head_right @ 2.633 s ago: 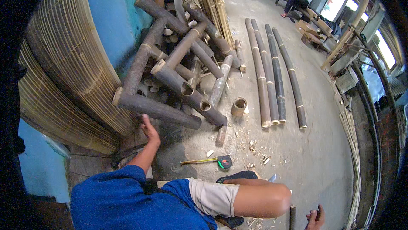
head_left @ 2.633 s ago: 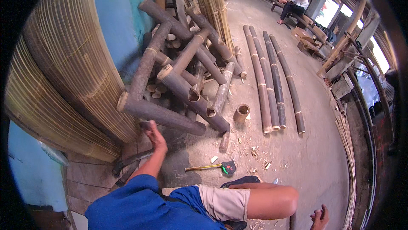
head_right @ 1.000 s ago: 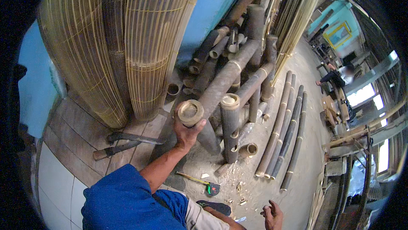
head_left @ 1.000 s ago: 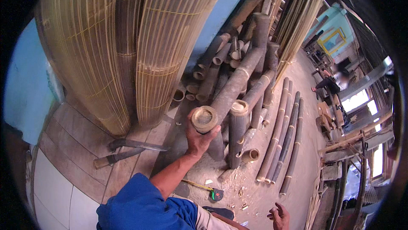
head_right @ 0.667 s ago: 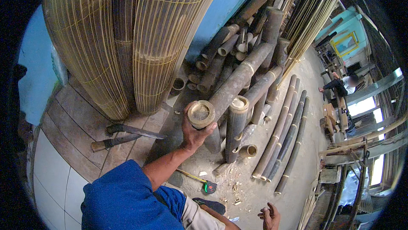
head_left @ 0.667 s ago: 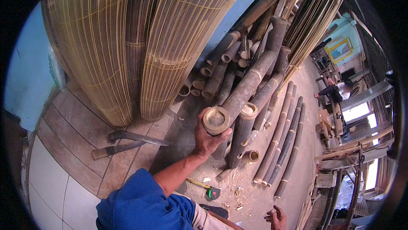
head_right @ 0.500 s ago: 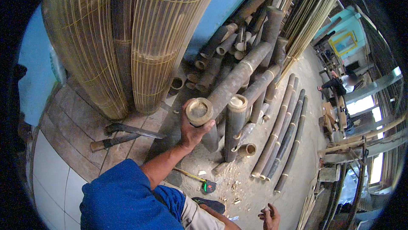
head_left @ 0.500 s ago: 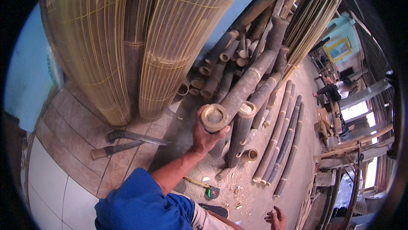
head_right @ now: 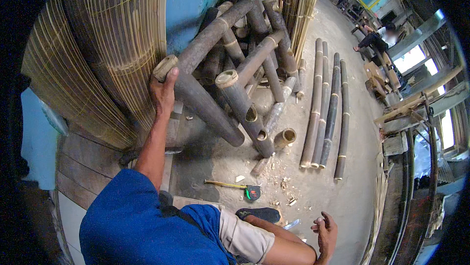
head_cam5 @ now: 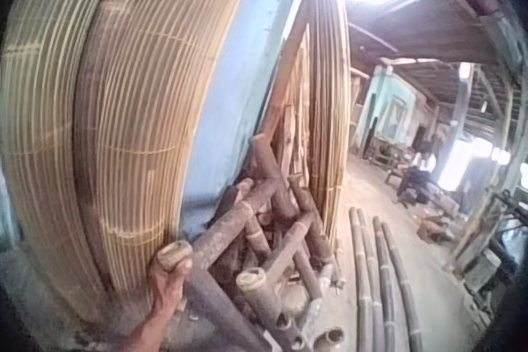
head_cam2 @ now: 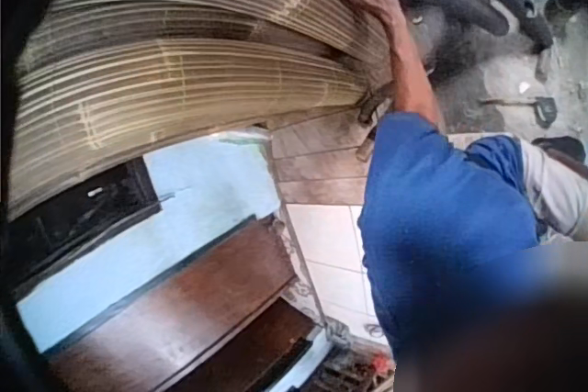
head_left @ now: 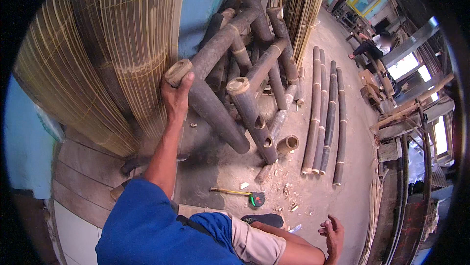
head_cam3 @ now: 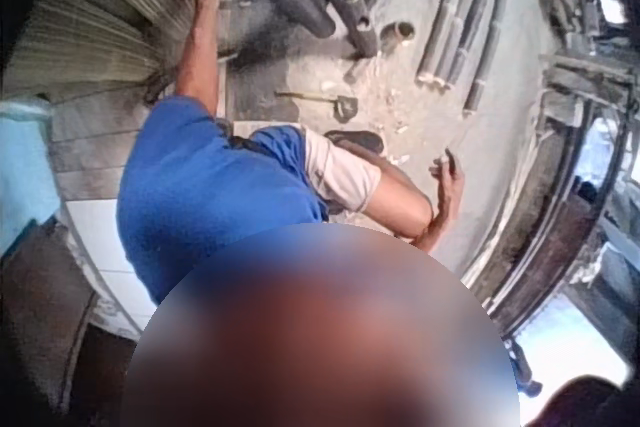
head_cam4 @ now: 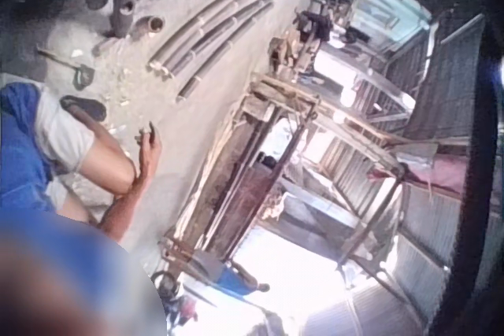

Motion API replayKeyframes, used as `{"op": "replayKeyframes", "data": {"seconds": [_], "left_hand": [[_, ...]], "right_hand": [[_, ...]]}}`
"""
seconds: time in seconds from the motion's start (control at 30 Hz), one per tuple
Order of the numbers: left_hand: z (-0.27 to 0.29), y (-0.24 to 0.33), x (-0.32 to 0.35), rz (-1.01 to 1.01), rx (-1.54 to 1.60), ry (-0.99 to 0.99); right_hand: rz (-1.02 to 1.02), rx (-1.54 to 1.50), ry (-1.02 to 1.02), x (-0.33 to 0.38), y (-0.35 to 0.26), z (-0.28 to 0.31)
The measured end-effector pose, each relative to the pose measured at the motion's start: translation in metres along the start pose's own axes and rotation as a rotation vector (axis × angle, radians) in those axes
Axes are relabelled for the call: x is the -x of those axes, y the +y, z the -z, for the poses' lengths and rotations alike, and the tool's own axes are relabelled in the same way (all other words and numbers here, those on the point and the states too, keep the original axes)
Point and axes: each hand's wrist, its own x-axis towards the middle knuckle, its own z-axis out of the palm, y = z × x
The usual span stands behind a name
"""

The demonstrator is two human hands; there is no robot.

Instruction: The person sits on the floor and handles bamboo poles, inspecting and assembling them into a frame-like structure. They use a knife to cut and shape bamboo pieces, then place the finished components aside.

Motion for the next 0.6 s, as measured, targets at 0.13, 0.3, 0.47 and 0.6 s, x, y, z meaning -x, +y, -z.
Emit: {"op": "replayKeyframes", "data": {"seconds": [0.13,0.3,0.47,0.6], "left_hand": [[0.001,-0.024,0.015,0.118,0.141,0.017],[-0.009,-0.076,0.053,0.351,0.397,0.083],[-0.021,-0.113,0.063,0.264,0.338,0.095],[-0.035,-0.119,0.052,0.444,0.154,0.192]], "right_hand": [[-0.036,-0.004,-0.011,0.000,-0.004,-0.001],[0.010,0.019,-0.040,0.002,-0.005,0.002],[-0.015,-0.002,0.001,0.006,0.006,0.002],[-0.038,-0.050,0.028,0.009,0.012,0.001]]}}
